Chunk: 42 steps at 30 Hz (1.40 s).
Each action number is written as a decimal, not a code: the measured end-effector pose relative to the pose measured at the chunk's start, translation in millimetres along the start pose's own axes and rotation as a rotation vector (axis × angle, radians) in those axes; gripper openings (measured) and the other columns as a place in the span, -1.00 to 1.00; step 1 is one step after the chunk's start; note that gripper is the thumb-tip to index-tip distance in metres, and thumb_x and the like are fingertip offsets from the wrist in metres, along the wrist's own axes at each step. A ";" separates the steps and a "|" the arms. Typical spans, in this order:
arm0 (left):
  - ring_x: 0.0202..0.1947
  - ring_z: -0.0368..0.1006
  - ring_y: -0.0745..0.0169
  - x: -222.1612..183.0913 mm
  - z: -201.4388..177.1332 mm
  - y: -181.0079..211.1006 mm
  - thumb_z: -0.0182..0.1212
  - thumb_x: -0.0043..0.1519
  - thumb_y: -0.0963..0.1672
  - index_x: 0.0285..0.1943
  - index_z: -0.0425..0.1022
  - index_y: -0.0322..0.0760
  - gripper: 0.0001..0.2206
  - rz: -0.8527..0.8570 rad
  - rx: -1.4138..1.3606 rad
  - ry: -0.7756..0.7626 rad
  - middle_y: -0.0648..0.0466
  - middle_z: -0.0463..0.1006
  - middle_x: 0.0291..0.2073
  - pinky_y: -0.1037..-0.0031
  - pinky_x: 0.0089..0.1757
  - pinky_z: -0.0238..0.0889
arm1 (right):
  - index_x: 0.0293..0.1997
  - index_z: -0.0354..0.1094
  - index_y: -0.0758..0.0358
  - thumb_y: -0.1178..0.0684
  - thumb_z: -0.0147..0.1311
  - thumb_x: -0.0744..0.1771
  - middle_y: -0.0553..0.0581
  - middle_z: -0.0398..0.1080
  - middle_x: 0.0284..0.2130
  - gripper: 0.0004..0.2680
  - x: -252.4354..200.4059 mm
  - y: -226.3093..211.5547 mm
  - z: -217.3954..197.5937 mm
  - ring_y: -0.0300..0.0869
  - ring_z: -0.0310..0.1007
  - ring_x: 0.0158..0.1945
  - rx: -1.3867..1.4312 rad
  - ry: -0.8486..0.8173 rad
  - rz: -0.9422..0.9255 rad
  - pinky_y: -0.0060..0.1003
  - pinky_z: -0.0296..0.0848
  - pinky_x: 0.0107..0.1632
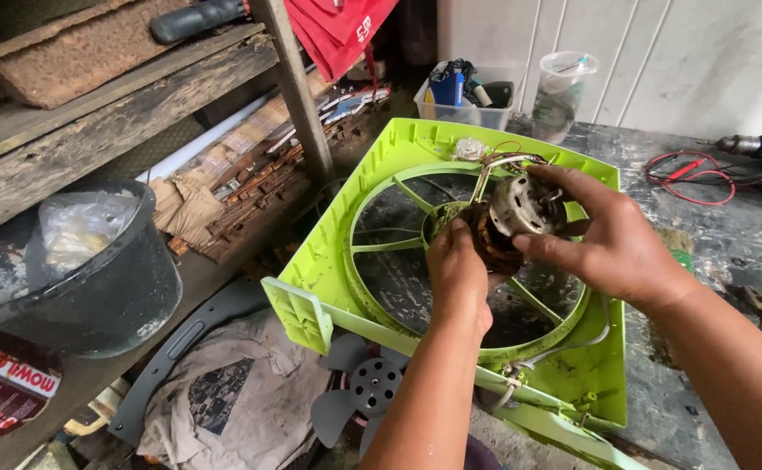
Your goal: The person works at a cluttered workbench on a green box fan lying flat. They grip the cylindrical fan motor with both hands, twist and pull it to separate the motor housing from the rotor, set parts on the bench, and use pliers and a brush while handling the motor components.
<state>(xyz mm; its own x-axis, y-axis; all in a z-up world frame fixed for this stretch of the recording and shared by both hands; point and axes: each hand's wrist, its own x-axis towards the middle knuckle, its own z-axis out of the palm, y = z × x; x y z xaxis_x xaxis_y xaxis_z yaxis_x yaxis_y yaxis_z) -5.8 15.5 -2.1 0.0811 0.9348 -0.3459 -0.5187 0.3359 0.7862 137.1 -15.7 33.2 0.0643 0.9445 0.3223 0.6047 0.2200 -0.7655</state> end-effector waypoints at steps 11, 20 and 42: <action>0.30 0.35 -0.26 -1.5 -2.0 -0.3 -0.23 0.39 0.04 0.43 0.29 -0.03 -0.54 -0.034 0.140 0.015 -0.18 0.34 0.36 0.03 0.05 0.50 | 0.22 0.23 0.34 0.04 0.04 0.28 0.30 0.46 -0.04 -0.62 -13.5 35.8 0.7 0.02 0.48 -0.02 0.679 0.181 0.127 -0.07 0.52 -0.06; 0.26 0.44 -0.18 -0.2 -0.6 1.1 -0.02 0.30 0.00 0.40 0.37 -0.08 -0.54 -0.051 0.034 0.129 -0.17 0.49 0.28 -0.06 0.01 0.45 | 0.26 0.29 0.30 -0.11 -0.09 0.36 0.30 0.47 -0.08 -0.62 -27.9 84.4 20.1 0.27 0.55 -0.08 1.130 0.249 0.233 0.08 0.55 -0.14; 0.41 0.29 0.02 -11.8 10.4 0.9 -0.08 0.31 0.03 0.49 0.28 0.03 -0.49 0.019 0.385 0.194 0.12 0.29 0.49 -0.01 0.11 0.36 | 0.14 0.30 0.56 -0.15 -0.07 0.34 0.64 0.48 -0.11 -0.56 -44.4 109.9 24.5 0.38 0.57 -0.29 1.445 0.212 0.057 0.01 0.64 -0.34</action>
<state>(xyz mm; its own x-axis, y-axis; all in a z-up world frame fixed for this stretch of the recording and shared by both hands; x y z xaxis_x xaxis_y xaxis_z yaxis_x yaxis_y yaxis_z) 1.6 5.9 8.1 -0.1065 0.9146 -0.3902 -0.1602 0.3715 0.9145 181.3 -27.5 -78.9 0.2506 0.9354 0.2496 -0.7010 0.3531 -0.6196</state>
